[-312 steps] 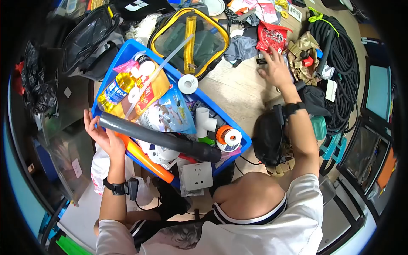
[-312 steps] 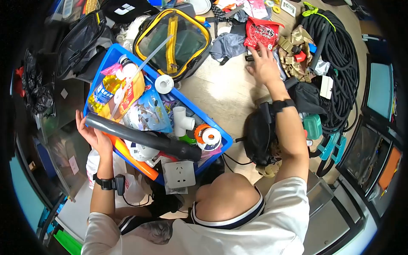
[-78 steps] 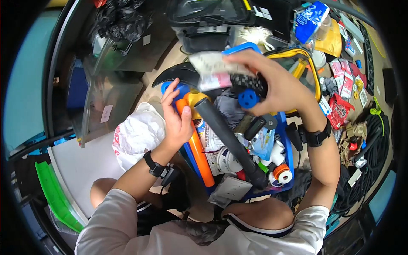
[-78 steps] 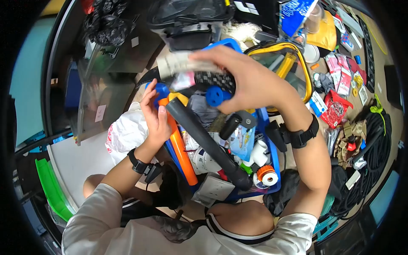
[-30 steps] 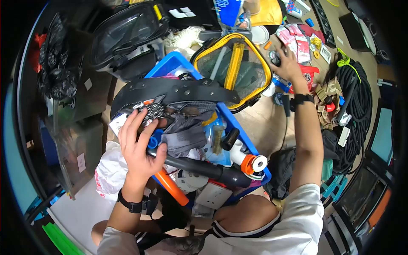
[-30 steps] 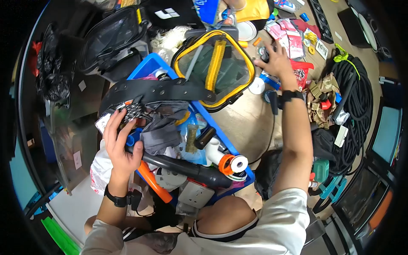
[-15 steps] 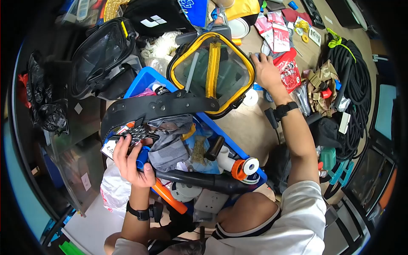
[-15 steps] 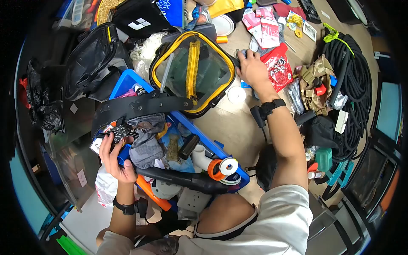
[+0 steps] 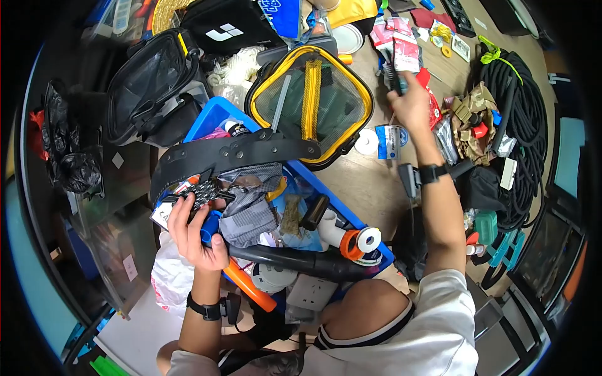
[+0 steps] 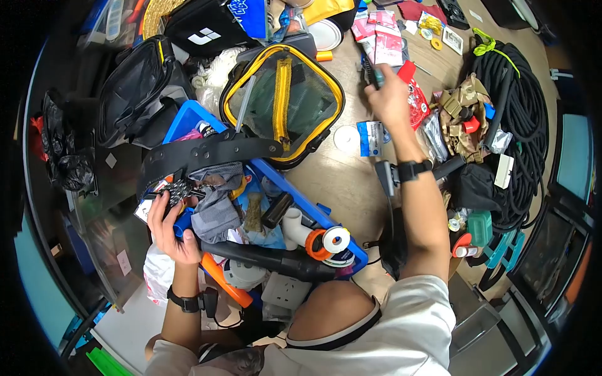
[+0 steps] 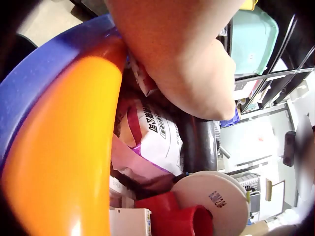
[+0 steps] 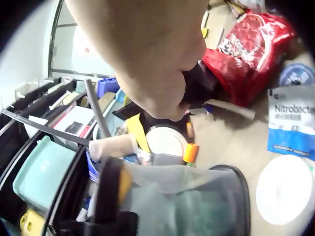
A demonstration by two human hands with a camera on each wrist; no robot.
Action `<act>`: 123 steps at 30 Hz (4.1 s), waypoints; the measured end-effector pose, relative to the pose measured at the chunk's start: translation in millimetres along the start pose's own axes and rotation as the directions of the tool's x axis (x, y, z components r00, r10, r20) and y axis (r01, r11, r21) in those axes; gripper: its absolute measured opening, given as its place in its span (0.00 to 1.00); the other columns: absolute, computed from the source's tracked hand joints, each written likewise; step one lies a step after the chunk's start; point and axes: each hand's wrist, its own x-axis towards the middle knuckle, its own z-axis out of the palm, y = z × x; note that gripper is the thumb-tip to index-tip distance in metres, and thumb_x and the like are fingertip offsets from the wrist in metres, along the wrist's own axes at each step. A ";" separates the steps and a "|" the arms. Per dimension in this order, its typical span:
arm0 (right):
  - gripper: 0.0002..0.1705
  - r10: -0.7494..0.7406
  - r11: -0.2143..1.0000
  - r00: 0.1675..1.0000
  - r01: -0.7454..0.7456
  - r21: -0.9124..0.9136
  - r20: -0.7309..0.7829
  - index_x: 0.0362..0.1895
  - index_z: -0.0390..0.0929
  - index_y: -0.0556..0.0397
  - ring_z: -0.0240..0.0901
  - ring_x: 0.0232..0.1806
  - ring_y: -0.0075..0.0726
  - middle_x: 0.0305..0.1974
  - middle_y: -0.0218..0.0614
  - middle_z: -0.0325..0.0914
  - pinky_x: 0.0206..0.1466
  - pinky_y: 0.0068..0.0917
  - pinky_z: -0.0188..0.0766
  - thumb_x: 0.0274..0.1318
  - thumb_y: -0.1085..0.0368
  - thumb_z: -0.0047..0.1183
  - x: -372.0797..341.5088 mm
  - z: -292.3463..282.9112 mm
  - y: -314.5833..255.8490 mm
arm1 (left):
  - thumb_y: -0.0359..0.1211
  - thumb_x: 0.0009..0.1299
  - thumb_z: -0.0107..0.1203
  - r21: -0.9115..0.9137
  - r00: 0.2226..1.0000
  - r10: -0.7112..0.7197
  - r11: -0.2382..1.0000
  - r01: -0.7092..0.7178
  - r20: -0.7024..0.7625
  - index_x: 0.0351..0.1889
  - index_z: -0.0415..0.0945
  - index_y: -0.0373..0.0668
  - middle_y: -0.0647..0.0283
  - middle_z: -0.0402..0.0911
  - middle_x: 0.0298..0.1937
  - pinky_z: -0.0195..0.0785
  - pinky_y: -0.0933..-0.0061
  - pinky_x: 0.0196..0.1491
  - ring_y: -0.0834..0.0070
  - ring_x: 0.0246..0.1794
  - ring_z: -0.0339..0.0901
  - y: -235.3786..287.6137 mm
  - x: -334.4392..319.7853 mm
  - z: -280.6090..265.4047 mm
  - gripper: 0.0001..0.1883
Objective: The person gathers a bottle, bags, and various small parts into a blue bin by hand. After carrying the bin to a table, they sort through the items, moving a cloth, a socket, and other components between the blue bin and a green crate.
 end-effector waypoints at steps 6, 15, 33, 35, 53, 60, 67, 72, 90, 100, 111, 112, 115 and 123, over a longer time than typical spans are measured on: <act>0.25 0.277 0.673 0.960 -0.165 0.721 -0.039 0.57 0.78 0.58 0.79 0.35 0.24 0.37 0.29 0.81 0.42 0.24 0.77 0.53 0.73 0.69 -18.6 -78.4 -5.2 | 0.52 0.74 0.47 0.001 1.000 0.004 1.000 -0.004 -0.012 0.50 0.84 0.32 0.41 0.80 0.62 0.57 0.49 0.72 0.43 0.68 0.72 -1.9 -0.1 0.9 0.30; 0.43 0.071 0.328 0.997 0.007 0.945 -0.031 0.64 0.65 0.58 0.77 0.51 0.40 0.46 0.43 0.77 0.62 0.39 0.72 0.45 0.64 0.74 -128.8 -171.5 -109.3 | 0.49 0.71 0.54 -0.058 0.998 0.033 0.998 -0.037 -0.062 0.48 0.85 0.35 0.46 0.82 0.59 0.63 0.51 0.67 0.45 0.63 0.74 -3.8 2.8 2.5 0.25; 0.23 -0.785 0.612 0.297 0.511 0.603 0.544 0.50 0.79 0.55 0.75 0.52 0.51 0.51 0.44 0.77 0.52 0.38 0.75 0.45 0.77 0.61 -146.4 -81.2 -213.4 | 0.66 0.55 0.66 -0.591 0.922 0.374 0.767 -0.251 0.095 0.56 0.83 0.51 0.42 0.70 0.71 0.70 0.43 0.61 0.45 0.66 0.74 54.6 26.2 -56.3 0.38; 0.27 -0.754 0.535 0.132 0.692 0.485 0.643 0.52 0.79 0.53 0.69 0.56 0.48 0.53 0.41 0.71 0.54 0.38 0.70 0.42 0.75 0.61 -163.1 -66.6 -207.6 | 0.65 0.54 0.69 -0.589 0.900 0.412 0.766 -0.258 0.141 0.58 0.80 0.53 0.38 0.69 0.70 0.71 0.41 0.59 0.41 0.63 0.74 54.9 21.5 -57.3 0.39; 0.62 -0.194 0.801 0.775 0.479 -0.360 0.601 0.80 0.56 0.23 0.39 0.82 0.71 0.84 0.39 0.38 0.72 0.81 0.55 0.42 0.35 0.73 -90.0 -16.6 4.5 | 0.35 0.58 0.66 -0.523 0.707 0.591 0.773 -0.360 0.388 0.43 0.84 0.54 0.73 0.81 0.52 0.70 0.65 0.59 0.72 0.57 0.79 82.0 -7.9 -15.4 0.14; 0.68 -0.157 0.518 0.680 0.674 -0.527 0.716 0.81 0.52 0.15 0.47 0.79 0.68 0.81 0.30 0.49 0.68 0.78 0.60 0.31 0.33 0.74 -111.9 10.0 15.6 | 0.38 0.55 0.69 -0.433 0.758 0.526 0.829 -0.355 0.385 0.37 0.83 0.57 0.73 0.81 0.47 0.71 0.63 0.53 0.73 0.50 0.80 92.6 -12.7 0.3 0.12; 0.49 -0.373 0.597 0.707 0.679 -0.428 0.601 0.71 0.70 0.24 0.69 0.62 0.53 0.59 0.30 0.77 0.61 0.48 0.72 0.39 0.42 0.71 -101.7 15.4 38.8 | 0.42 0.51 0.69 -0.466 0.773 0.583 0.773 -0.432 0.251 0.40 0.85 0.56 0.71 0.83 0.52 0.71 0.60 0.54 0.68 0.53 0.80 78.2 -26.8 5.5 0.17; 0.43 -0.299 0.602 0.729 0.645 -0.471 0.616 0.66 0.74 0.28 0.66 0.67 0.54 0.65 0.30 0.72 0.66 0.58 0.66 0.43 0.38 0.68 -107.7 14.6 30.0 | 0.47 0.48 0.69 -0.534 0.771 0.557 0.772 -0.345 0.307 0.43 0.87 0.52 0.64 0.83 0.54 0.71 0.56 0.53 0.62 0.54 0.80 81.4 -8.6 -13.9 0.23; 0.19 -0.588 0.725 0.787 0.615 -0.311 0.187 0.42 0.81 0.47 0.73 0.52 0.42 0.39 0.32 0.75 0.66 0.57 0.62 0.51 0.53 0.70 -114.5 -26.4 -10.8 | 0.46 0.48 0.75 -0.486 0.711 0.517 0.829 -0.277 0.477 0.49 0.85 0.55 0.70 0.82 0.52 0.62 0.41 0.69 0.63 0.53 0.78 96.1 13.8 -13.8 0.27; 0.22 -0.104 0.854 0.577 -0.365 0.370 0.810 0.45 0.82 0.56 0.73 0.34 0.18 0.32 0.30 0.81 0.39 0.26 0.72 0.71 0.48 0.59 -144.6 -47.8 -113.0 | 0.43 0.50 0.75 -0.522 0.778 0.503 0.809 -0.271 0.377 0.41 0.86 0.50 0.70 0.78 0.33 0.71 0.56 0.56 0.70 0.36 0.77 87.8 19.8 -24.3 0.20; 0.14 -0.443 0.856 0.798 0.243 0.456 0.407 0.36 0.81 0.60 0.76 0.35 0.32 0.33 0.36 0.79 0.40 0.29 0.70 0.51 0.66 0.73 -142.4 -79.6 -145.8 | 0.42 0.51 0.77 -0.536 0.884 0.413 0.808 -0.245 0.220 0.45 0.85 0.48 0.63 0.82 0.48 0.72 0.54 0.58 0.65 0.47 0.81 76.1 4.9 -19.1 0.23; 0.14 -0.342 0.878 0.783 0.070 0.474 0.520 0.36 0.82 0.59 0.78 0.36 0.32 0.33 0.36 0.80 0.41 0.30 0.71 0.50 0.67 0.73 -142.4 -87.3 -145.3 | 0.42 0.52 0.77 -0.557 0.888 0.402 0.801 -0.221 0.225 0.47 0.84 0.47 0.61 0.82 0.53 0.72 0.53 0.59 0.64 0.49 0.82 75.3 4.9 -20.6 0.25; 0.15 -0.552 0.714 0.644 0.036 0.699 0.530 0.36 0.82 0.58 0.79 0.39 0.35 0.37 0.39 0.82 0.45 0.29 0.73 0.46 0.69 0.75 -143.4 -95.7 -149.3 | 0.46 0.53 0.78 -0.600 0.911 0.372 0.775 -0.198 0.180 0.56 0.79 0.45 0.53 0.80 0.60 0.72 0.51 0.60 0.56 0.52 0.81 71.8 3.5 -21.5 0.34; 0.15 -0.507 0.760 0.582 -0.046 0.648 0.636 0.39 0.81 0.60 0.75 0.58 0.42 0.58 0.45 0.76 0.63 0.36 0.68 0.56 0.63 0.71 -122.5 -77.6 -123.0 | 0.46 0.55 0.77 -0.549 0.886 0.339 0.827 -0.120 0.317 0.62 0.76 0.45 0.52 0.75 0.69 0.66 0.47 0.66 0.52 0.66 0.75 78.8 18.3 -31.8 0.37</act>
